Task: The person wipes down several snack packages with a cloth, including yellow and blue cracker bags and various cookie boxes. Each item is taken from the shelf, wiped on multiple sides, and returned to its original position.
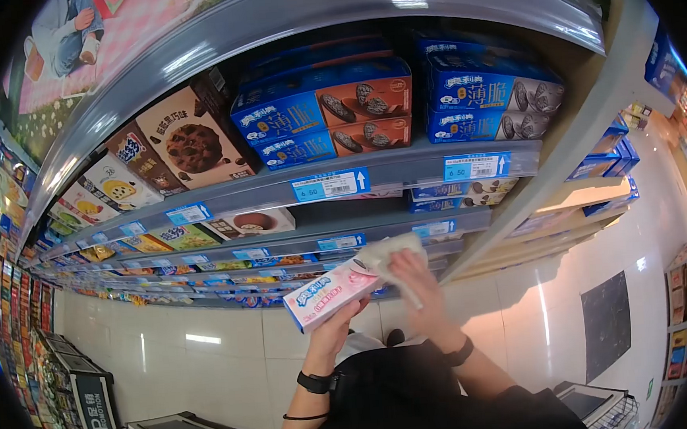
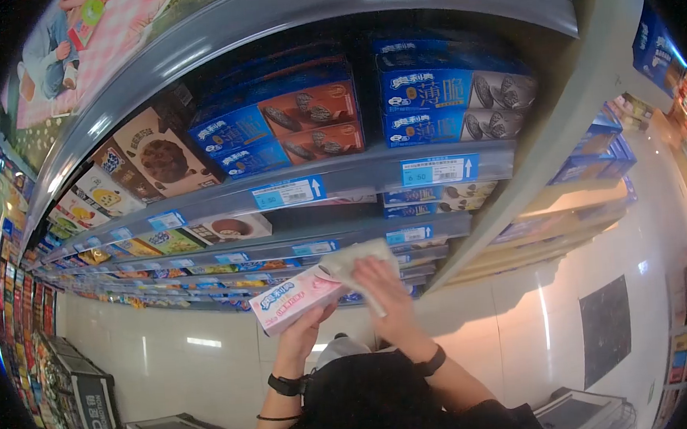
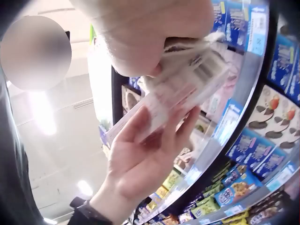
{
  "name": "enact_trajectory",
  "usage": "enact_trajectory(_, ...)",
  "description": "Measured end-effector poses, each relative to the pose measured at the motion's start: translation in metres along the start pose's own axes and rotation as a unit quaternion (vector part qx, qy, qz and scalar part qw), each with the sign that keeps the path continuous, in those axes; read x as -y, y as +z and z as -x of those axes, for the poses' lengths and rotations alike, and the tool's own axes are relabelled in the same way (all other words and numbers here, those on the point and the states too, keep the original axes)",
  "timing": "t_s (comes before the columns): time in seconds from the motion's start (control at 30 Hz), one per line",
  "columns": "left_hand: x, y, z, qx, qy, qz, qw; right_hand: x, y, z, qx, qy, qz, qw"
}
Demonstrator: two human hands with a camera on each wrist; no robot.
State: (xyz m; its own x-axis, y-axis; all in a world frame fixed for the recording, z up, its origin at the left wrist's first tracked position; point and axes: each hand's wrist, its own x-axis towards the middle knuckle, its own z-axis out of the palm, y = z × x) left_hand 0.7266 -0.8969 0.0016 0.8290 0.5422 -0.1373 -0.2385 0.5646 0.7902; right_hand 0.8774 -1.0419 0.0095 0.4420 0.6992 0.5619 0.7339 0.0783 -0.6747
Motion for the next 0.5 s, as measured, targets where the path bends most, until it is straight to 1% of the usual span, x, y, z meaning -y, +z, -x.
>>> enact_trajectory(0.03,-0.004,0.005,0.000,-0.012,-0.014,0.053,0.998,-0.006,-0.005,0.003,-0.029,0.027,-0.008,0.999)
enact_trajectory(0.07,-0.005,0.005,0.000,-0.006,-0.008,0.046,0.999,-0.009,-0.007,0.004,-0.058,0.054,-0.016,0.997)
enact_trajectory(0.1,-0.005,0.006,-0.001,-0.006,-0.008,0.046,0.999,-0.009,-0.007,0.006,-0.058,0.054,-0.016,0.997)
enact_trajectory(0.17,-0.006,0.012,0.000,0.018,-0.022,0.043,0.999,0.000,-0.011,0.009,-0.062,0.093,-0.007,0.994)
enact_trajectory(0.2,-0.006,0.017,-0.001,0.020,-0.025,0.043,0.999,0.004,-0.012,0.010,-0.064,0.096,-0.005,0.993)
enact_trajectory(0.27,-0.009,0.027,-0.005,0.050,0.042,-0.002,0.998,0.011,-0.009,0.008,-0.072,0.101,0.011,0.992)
enact_trajectory(0.3,-0.010,0.027,-0.008,0.052,0.041,-0.004,0.998,0.010,-0.007,0.008,-0.075,0.102,0.011,0.992)
enact_trajectory(0.37,-0.012,0.025,-0.012,0.119,0.080,-0.110,0.984,0.005,-0.001,0.012,-0.101,0.114,-0.040,0.988)
enact_trajectory(0.4,-0.010,0.023,-0.013,0.121,0.079,-0.111,0.983,0.005,-0.001,0.012,-0.103,0.115,-0.040,0.987)
enact_trajectory(0.47,0.001,0.014,-0.011,0.171,0.087,-0.267,0.944,0.005,-0.001,0.013,-0.073,0.122,-0.101,0.985)
enact_trajectory(0.5,0.006,0.011,-0.012,0.173,0.088,-0.267,0.944,0.008,-0.001,0.012,-0.075,0.122,-0.099,0.985)
